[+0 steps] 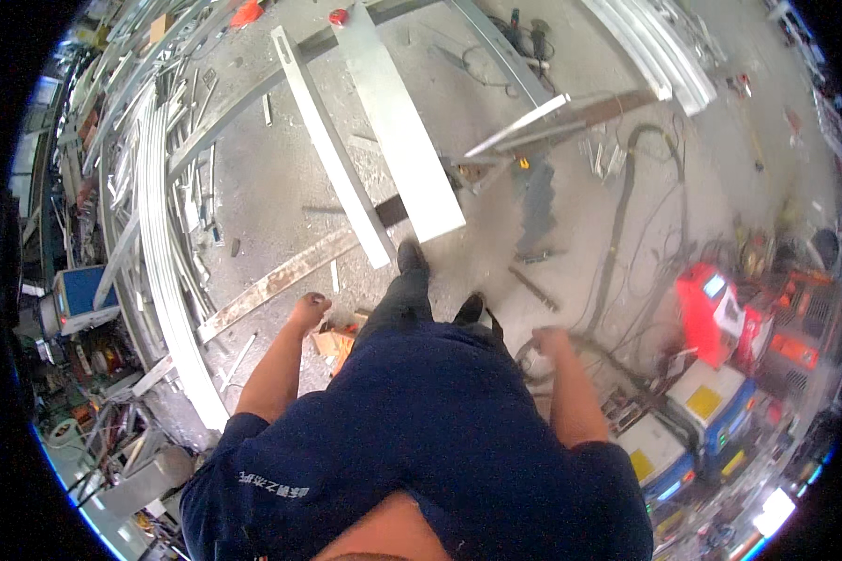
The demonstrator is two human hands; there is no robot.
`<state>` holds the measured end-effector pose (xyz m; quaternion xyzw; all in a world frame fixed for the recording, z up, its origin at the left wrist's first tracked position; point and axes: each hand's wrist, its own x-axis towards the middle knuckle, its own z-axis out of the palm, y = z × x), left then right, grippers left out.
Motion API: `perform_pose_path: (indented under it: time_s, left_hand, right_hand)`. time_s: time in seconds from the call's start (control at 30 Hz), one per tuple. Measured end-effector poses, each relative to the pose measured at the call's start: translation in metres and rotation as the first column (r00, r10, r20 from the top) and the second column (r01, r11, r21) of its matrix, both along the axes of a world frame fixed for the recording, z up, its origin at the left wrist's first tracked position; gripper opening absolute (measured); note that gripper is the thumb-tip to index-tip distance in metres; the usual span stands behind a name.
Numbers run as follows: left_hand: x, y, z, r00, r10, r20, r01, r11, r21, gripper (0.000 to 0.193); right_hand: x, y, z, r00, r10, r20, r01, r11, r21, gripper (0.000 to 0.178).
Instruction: The person walks through a cluttered workshop, picks up a long aluminum profile, and sits on a stool. They then fit a metal locking mechanism into the profile and use a pencil to mark positions along the profile.
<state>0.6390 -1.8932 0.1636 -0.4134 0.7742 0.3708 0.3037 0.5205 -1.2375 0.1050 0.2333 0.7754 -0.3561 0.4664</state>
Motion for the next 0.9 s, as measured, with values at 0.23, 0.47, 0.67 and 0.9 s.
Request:
perform_pose_path:
  time_s: [0.23, 0.47, 0.67, 0.9]
  left_hand:
    - [-0.190, -0.046, -0.016, 0.969, 0.076, -0.236, -0.091, 0.994, -0.054, 0.076]
    - [-0.347, -0.086, -0.029, 0.907, 0.290, -0.305, -0.342, 0.931, -0.130, 0.095]
    - [-0.441, -0.110, -0.055, 0.864, 0.413, -0.289, -0.502, 0.754, -0.423, 0.095]
    - [-0.462, -0.127, -0.094, 0.905, 0.377, -0.194, -0.417, 0.703, -0.576, 0.053]
  right_hand:
    - [-0.088, -0.074, 0.090, 1.000, 0.004, -0.023, -0.003, 0.999, 0.043, 0.029]
    - [-0.215, -0.162, 0.081, 0.967, 0.244, -0.066, -0.240, 0.968, 0.068, 0.025]
    - [-0.347, -0.231, -0.039, 0.606, 0.728, -0.321, -0.681, 0.683, 0.264, 0.052]
    - [-0.571, -0.482, -0.057, 0.596, 0.716, -0.364, -0.707, 0.682, 0.185, 0.081]
